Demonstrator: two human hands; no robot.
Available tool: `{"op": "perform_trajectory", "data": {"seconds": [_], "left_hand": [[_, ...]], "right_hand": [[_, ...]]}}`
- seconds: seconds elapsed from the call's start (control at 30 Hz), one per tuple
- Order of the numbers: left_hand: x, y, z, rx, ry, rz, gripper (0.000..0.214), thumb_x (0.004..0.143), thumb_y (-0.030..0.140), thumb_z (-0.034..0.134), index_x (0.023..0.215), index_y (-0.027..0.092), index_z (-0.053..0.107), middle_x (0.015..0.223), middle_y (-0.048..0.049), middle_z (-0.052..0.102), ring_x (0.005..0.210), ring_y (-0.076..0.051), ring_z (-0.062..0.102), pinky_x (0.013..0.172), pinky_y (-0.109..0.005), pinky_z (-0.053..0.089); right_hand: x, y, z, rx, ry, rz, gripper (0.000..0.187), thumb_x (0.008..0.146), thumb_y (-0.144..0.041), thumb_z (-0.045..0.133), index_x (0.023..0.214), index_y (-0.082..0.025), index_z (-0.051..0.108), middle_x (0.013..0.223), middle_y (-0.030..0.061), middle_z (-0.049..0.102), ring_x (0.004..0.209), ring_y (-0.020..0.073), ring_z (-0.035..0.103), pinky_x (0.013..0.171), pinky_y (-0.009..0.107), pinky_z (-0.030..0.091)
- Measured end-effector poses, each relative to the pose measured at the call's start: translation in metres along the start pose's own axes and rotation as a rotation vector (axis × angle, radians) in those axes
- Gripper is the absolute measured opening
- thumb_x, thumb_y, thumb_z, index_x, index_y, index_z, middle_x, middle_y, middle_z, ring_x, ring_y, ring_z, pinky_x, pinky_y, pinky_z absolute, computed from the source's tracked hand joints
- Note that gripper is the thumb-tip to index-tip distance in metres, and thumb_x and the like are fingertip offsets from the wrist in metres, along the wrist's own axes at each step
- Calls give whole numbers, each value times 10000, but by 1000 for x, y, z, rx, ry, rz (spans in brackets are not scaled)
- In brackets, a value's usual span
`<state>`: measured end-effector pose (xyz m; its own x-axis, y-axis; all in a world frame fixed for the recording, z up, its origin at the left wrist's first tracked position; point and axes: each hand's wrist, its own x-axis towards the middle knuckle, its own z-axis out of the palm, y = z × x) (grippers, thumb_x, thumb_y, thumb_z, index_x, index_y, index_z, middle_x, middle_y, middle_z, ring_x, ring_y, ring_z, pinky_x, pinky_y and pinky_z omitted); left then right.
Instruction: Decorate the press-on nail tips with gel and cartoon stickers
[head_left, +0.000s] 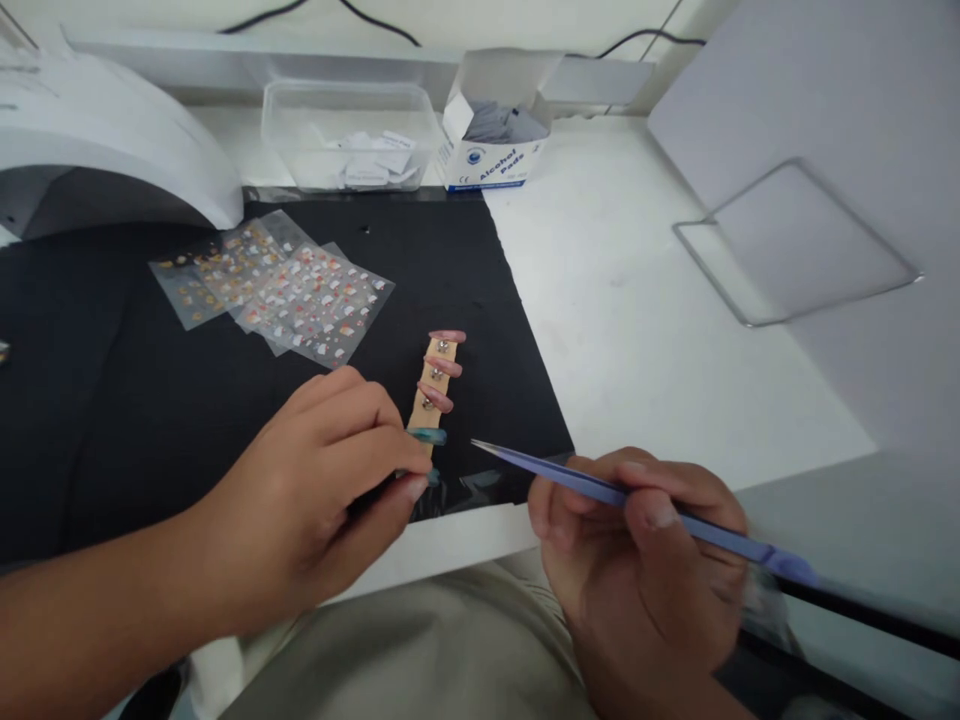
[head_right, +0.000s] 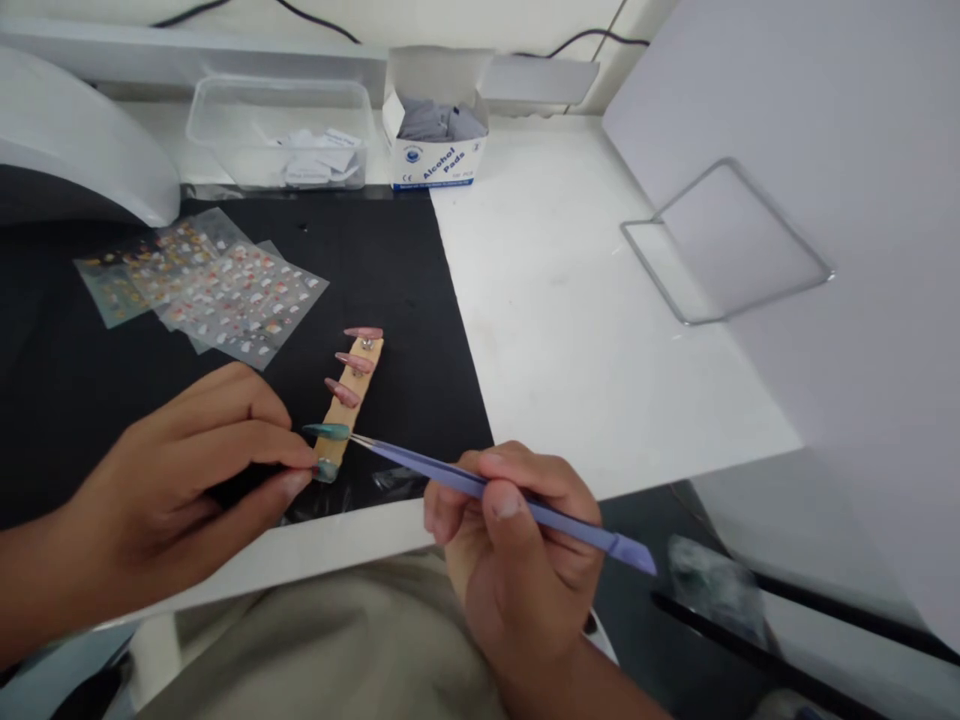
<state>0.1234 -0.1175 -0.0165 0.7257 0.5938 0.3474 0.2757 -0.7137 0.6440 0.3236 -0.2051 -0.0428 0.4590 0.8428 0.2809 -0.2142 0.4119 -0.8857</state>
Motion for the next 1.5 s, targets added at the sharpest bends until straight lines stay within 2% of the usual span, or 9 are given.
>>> {"op": "perform_trajectory", "data": {"seconds": [0.2, 0.43, 0.77, 0.97, 1.13, 1.37, 1.5], "left_hand": [[0, -1, 6, 35, -26, -28, 119, 920, 91, 591, 944, 187, 655, 831, -14, 603, 787, -169, 513, 725, -342, 408], [-3, 3, -4, 38, 51, 13, 216, 898, 65, 562, 1046, 205, 634, 822, 1, 550, 754, -160, 512, 700, -338, 403], [-1, 1, -8, 48, 57, 17, 156, 874, 24, 547, 899, 173, 588, 795, 6, 538, 758, -147, 499, 703, -331, 401], [-3, -1, -7, 42, 21, 53, 181, 869, 5, 552, 906, 174, 605, 802, 5, 534, 742, -140, 494, 689, -326, 394], [-4, -2, -7, 12, -7, 119, 237, 864, 2, 535, 991, 172, 641, 810, -9, 515, 749, -150, 483, 674, -333, 386], [-4, -1, -7, 9, -71, 85, 219, 876, 35, 539, 1001, 196, 619, 834, -15, 490, 776, -173, 462, 689, -351, 382], [-4, -1, -7, 1, -25, 97, 246, 862, 33, 545, 1038, 193, 608, 861, -20, 496, 799, -178, 475, 713, -355, 394]], "right_hand": [[-1, 2, -2, 11, -17, -19, 213, 941, -152, 571, 1015, -232, 754, 705, 9, 666, 499, 128, 605, 439, 300, 515], [-3, 1, 0, 12, 15, -1, 205, 937, -166, 591, 1001, -249, 766, 712, 17, 643, 505, 137, 608, 422, 313, 514], [-3, -3, -1, 7, -35, 80, 171, 931, -211, 628, 995, -265, 777, 682, 1, 644, 527, 135, 614, 459, 282, 488], [-2, -1, -2, -4, -31, 84, 179, 933, -212, 619, 980, -274, 780, 681, 0, 647, 524, 134, 613, 458, 281, 500], [-2, -2, -2, 2, -28, 73, 194, 930, -202, 613, 985, -283, 780, 675, -2, 646, 515, 140, 617, 453, 292, 508], [-1, -1, 1, 16, 3, 69, 174, 916, -200, 635, 953, -276, 787, 657, -1, 652, 487, 135, 607, 435, 287, 504], [-1, 0, 1, 35, 8, 71, 164, 901, -191, 653, 951, -264, 791, 665, 1, 656, 490, 133, 617, 441, 283, 508]]}}
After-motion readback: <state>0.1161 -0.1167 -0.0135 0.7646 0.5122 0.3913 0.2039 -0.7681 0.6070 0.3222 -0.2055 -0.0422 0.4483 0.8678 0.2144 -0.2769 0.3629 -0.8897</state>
